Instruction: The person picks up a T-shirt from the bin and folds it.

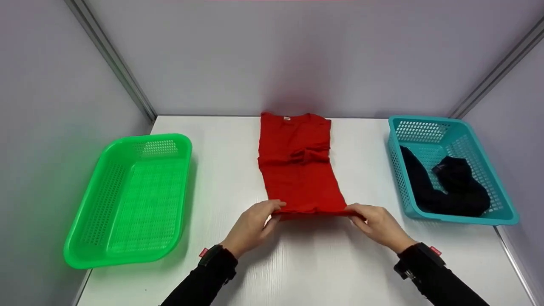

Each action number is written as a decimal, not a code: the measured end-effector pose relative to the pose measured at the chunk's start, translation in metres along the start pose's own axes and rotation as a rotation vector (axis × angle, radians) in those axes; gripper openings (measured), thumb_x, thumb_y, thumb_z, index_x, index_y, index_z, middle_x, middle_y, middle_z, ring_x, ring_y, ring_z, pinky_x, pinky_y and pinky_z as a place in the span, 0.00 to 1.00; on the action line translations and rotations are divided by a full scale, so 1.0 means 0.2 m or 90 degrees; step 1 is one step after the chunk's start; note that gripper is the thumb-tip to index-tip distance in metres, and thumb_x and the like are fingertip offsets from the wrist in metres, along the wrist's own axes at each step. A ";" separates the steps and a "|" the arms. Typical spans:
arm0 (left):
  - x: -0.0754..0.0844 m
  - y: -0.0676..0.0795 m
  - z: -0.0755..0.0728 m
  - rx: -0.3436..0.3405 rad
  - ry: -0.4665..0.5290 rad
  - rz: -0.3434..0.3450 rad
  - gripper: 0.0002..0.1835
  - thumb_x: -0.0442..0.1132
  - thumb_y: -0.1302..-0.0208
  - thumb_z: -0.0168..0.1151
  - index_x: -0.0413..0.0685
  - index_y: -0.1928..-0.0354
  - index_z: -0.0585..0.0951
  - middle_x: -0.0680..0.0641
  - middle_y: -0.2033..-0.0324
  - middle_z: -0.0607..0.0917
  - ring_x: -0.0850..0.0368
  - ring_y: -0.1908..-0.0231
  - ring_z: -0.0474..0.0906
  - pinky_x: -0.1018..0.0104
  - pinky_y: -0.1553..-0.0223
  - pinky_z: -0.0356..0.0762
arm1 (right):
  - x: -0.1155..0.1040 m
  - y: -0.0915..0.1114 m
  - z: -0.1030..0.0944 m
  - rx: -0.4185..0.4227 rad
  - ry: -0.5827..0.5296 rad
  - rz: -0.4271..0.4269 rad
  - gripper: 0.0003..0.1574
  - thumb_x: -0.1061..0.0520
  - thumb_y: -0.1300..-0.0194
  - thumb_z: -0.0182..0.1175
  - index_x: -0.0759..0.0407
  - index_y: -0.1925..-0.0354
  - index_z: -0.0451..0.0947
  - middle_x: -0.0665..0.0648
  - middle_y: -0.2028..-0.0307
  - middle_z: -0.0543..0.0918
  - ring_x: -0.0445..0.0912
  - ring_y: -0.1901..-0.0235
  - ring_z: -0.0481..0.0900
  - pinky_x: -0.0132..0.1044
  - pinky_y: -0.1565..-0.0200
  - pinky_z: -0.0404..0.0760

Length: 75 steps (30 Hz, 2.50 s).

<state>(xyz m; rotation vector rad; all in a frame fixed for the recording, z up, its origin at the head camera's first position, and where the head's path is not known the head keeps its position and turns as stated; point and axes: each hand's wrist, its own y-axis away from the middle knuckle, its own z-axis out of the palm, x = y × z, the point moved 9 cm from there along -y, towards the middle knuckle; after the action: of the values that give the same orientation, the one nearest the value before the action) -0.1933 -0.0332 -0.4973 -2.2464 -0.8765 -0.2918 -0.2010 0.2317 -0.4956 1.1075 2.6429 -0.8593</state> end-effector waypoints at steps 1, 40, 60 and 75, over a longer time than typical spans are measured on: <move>0.02 0.00 -0.04 0.010 0.037 -0.013 0.15 0.29 0.31 0.65 0.42 0.44 0.81 0.46 0.46 0.87 0.52 0.42 0.82 0.57 0.39 0.79 | -0.01 -0.01 -0.05 -0.005 -0.023 -0.005 0.22 0.73 0.46 0.73 0.56 0.54 0.85 0.50 0.62 0.90 0.41 0.68 0.85 0.27 0.60 0.83; -0.57 -0.38 0.05 0.011 0.285 -0.514 0.23 0.25 0.25 0.44 0.41 0.33 0.76 0.40 0.35 0.79 0.48 0.34 0.74 0.54 0.32 0.69 | 0.39 -0.59 0.08 -0.085 0.037 0.276 0.08 0.64 0.27 0.62 0.67 0.52 0.80 0.68 0.57 0.88 0.61 0.61 0.85 0.56 0.55 0.82; -0.26 0.12 0.33 -0.261 -0.200 -0.046 0.10 0.44 0.30 0.66 0.53 0.50 0.81 0.50 0.54 0.78 0.52 0.53 0.75 0.59 0.51 0.77 | 0.06 0.02 0.36 -0.186 0.180 -0.102 0.27 0.54 0.36 0.73 0.62 0.42 0.82 0.64 0.40 0.84 0.61 0.38 0.80 0.58 0.38 0.77; -0.13 0.08 0.09 -0.093 -0.328 0.059 0.10 0.27 0.41 0.67 0.46 0.64 0.77 0.49 0.67 0.80 0.53 0.64 0.79 0.65 0.61 0.80 | 0.09 -0.03 0.13 -0.014 0.056 0.022 0.17 0.70 0.42 0.72 0.66 0.53 0.83 0.67 0.53 0.89 0.61 0.50 0.87 0.58 0.44 0.81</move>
<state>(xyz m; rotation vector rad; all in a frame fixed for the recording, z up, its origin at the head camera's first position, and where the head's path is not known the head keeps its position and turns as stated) -0.2038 -0.0423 -0.5304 -2.5384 -1.0291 0.2903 -0.2204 0.2241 -0.5196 1.2082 2.6875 -0.7921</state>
